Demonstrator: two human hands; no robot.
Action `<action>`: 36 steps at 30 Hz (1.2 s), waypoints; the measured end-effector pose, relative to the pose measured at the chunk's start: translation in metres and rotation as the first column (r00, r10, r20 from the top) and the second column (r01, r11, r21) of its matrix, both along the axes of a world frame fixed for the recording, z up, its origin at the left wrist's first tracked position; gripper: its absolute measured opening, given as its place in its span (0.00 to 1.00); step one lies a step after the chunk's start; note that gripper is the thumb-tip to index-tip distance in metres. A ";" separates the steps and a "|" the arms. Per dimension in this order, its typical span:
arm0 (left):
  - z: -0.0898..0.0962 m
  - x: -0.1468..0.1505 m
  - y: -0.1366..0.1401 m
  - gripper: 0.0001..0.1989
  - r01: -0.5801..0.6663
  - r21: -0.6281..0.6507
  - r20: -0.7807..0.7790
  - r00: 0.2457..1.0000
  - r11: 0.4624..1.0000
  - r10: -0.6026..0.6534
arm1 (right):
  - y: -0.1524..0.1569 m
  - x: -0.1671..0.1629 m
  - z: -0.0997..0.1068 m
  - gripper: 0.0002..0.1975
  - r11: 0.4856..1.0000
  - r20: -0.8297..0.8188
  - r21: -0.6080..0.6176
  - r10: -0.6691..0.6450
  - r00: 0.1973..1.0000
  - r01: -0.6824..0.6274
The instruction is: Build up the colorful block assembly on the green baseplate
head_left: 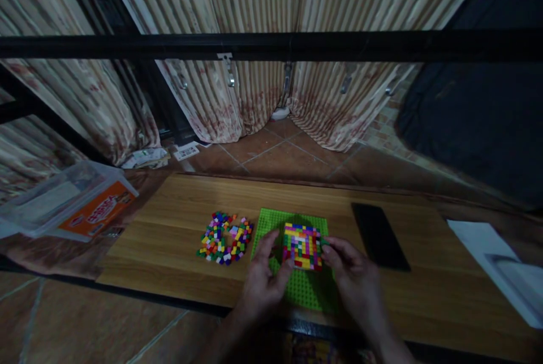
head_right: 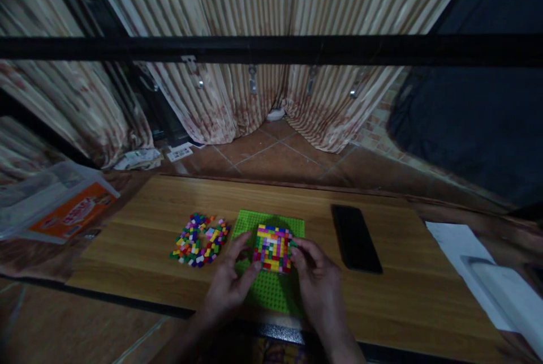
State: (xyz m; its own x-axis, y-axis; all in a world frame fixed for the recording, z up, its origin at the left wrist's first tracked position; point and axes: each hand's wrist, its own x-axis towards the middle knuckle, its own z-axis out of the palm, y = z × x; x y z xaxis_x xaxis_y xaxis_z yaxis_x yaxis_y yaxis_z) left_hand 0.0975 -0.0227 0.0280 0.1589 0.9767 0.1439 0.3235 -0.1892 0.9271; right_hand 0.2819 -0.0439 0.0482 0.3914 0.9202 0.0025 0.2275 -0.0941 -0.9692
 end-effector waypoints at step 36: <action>-0.021 0.007 0.001 0.33 0.063 0.107 -0.171 0.984 0.992 -0.044 | 0.029 -0.026 -0.016 0.23 0.992 -0.184 -0.009 -0.129 0.974 0.130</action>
State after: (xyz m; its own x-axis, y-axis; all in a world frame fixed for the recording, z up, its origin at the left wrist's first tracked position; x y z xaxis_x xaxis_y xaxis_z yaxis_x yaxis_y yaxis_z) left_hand 0.1047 -0.0221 0.0066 0.2416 0.9455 0.2184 0.4594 -0.3097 0.8325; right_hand 0.2560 -0.0149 0.0321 0.5010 0.8620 -0.0775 0.0315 -0.1077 -0.9937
